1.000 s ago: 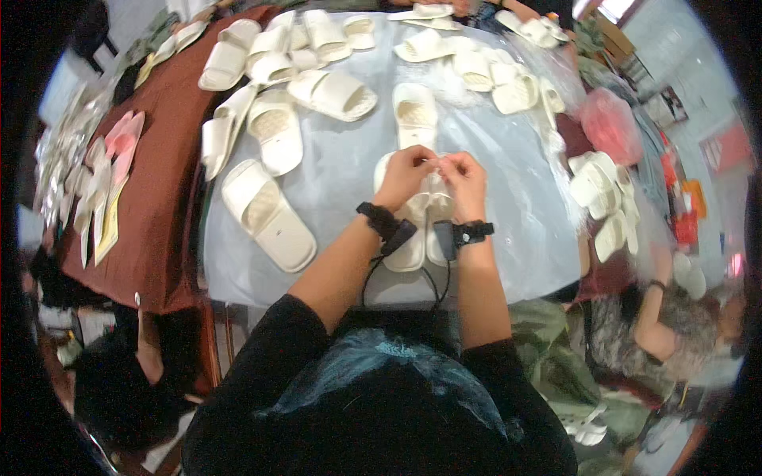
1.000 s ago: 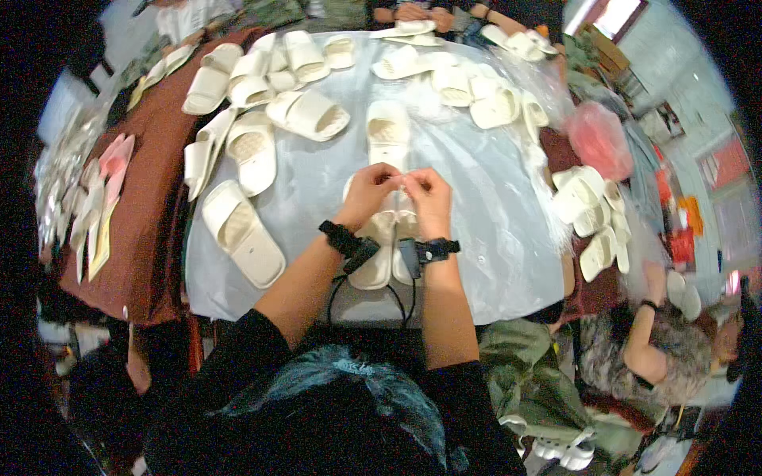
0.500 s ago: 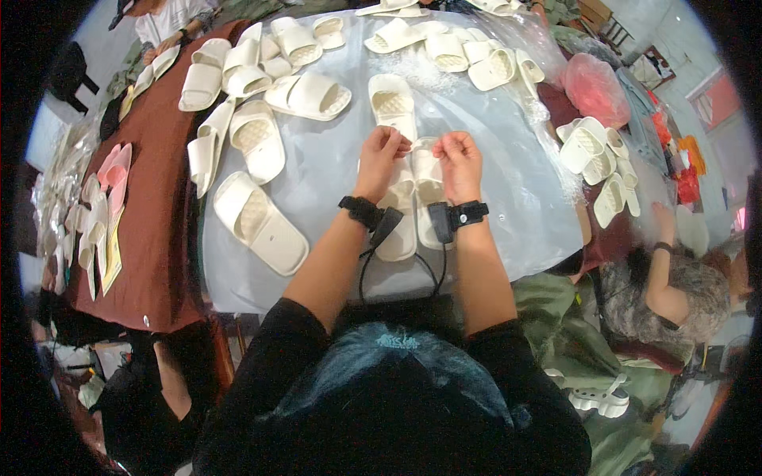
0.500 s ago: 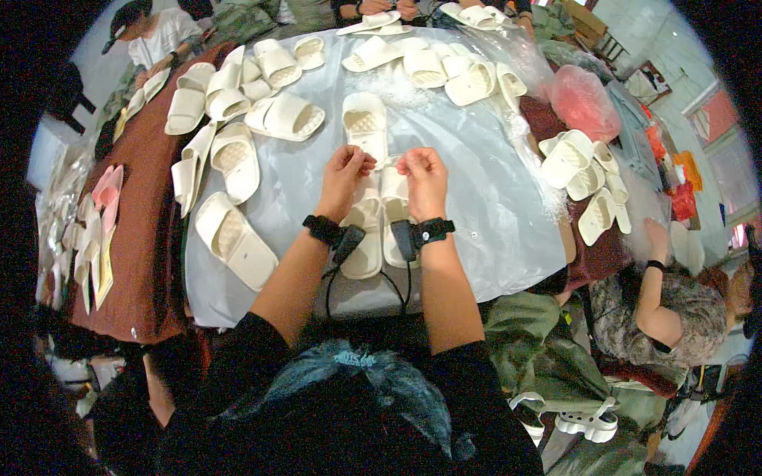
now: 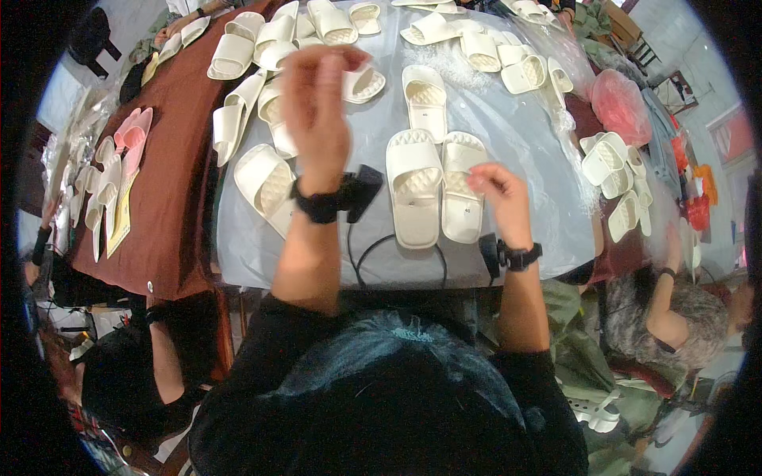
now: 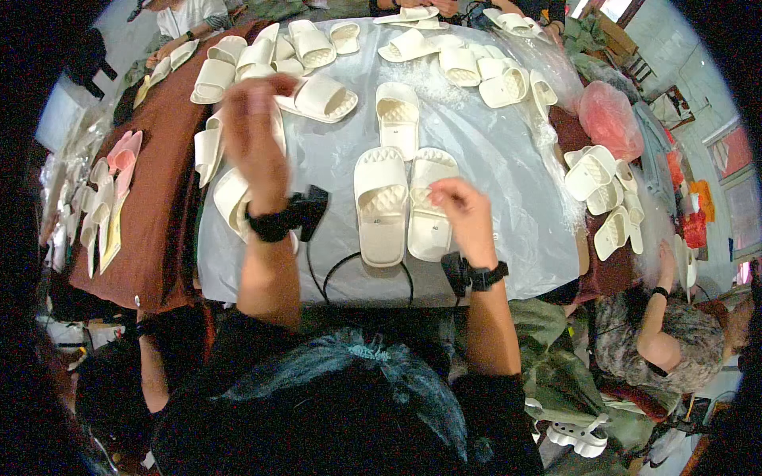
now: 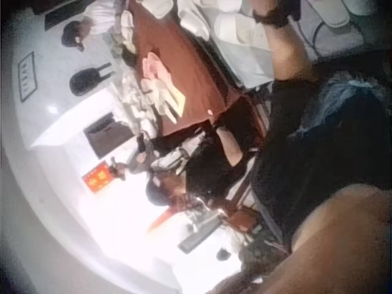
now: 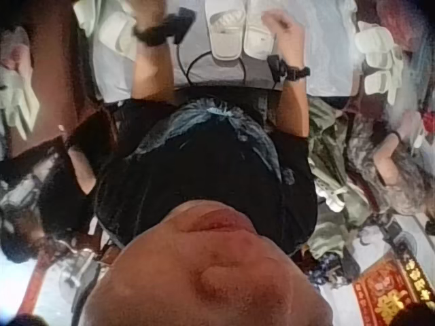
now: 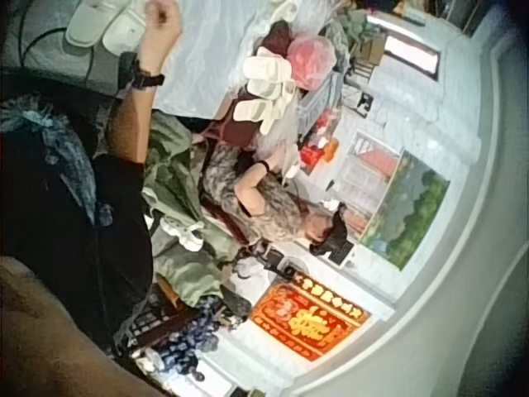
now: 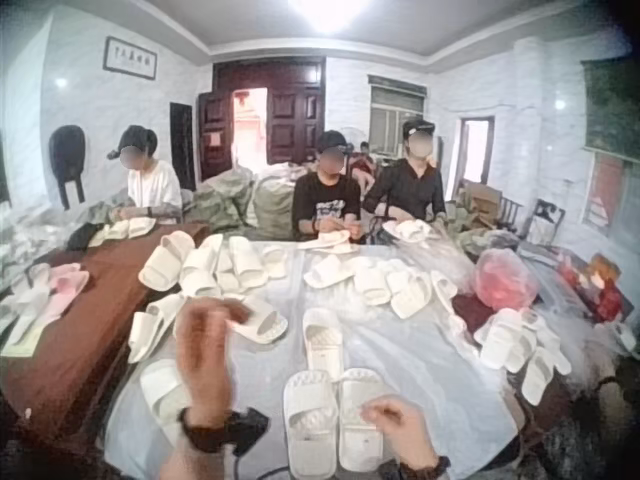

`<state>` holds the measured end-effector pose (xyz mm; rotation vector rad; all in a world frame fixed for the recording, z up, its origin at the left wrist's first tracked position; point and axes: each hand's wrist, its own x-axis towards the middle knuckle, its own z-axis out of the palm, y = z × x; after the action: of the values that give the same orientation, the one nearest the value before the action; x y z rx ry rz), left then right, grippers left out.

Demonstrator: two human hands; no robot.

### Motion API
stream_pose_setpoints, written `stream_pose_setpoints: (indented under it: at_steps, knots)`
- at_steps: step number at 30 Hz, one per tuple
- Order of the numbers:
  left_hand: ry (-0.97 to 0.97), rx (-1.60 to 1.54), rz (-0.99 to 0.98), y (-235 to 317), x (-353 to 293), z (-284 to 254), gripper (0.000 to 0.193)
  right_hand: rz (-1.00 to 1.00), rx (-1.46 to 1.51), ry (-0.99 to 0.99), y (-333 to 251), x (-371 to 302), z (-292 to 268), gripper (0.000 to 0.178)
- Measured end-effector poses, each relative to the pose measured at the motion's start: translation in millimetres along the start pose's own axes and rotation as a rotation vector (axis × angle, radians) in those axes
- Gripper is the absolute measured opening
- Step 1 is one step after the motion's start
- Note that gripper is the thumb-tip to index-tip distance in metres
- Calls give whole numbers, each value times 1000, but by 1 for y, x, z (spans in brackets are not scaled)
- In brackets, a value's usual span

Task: Assemble and finish white sandals by checking components and pressing parts together at a workshop table.

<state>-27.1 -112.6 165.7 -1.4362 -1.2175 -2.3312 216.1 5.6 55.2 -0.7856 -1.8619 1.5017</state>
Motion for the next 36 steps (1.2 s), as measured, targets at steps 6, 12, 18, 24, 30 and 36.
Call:
stream_pose_setpoints:
  at_steps: [6, 12, 18, 24, 30, 36]
  knots:
    - [236, 116, 531, 67, 31, -44, 10, -318, -766, -153, 10, -5, 39, 36]
    - [36, 261, 13, 54, -19, -70, 8, -206, -940, -113, 38, 14, 64, 46]
    - [-111, 364, -274, 50, -65, -102, 9, -307, -884, 142, 19, 9, 23, 31]
    - [-118, 393, -435, 32, -85, -108, 9, -304, -950, 622, -2, 16, -108, 35]
    - [-243, 561, -500, 43, -86, -78, 7, -59, -1134, 824, 44, 79, -306, 64]
    - [-510, 249, -604, 21, -110, -61, 10, 231, -1890, 366, 41, 20, -559, 60]
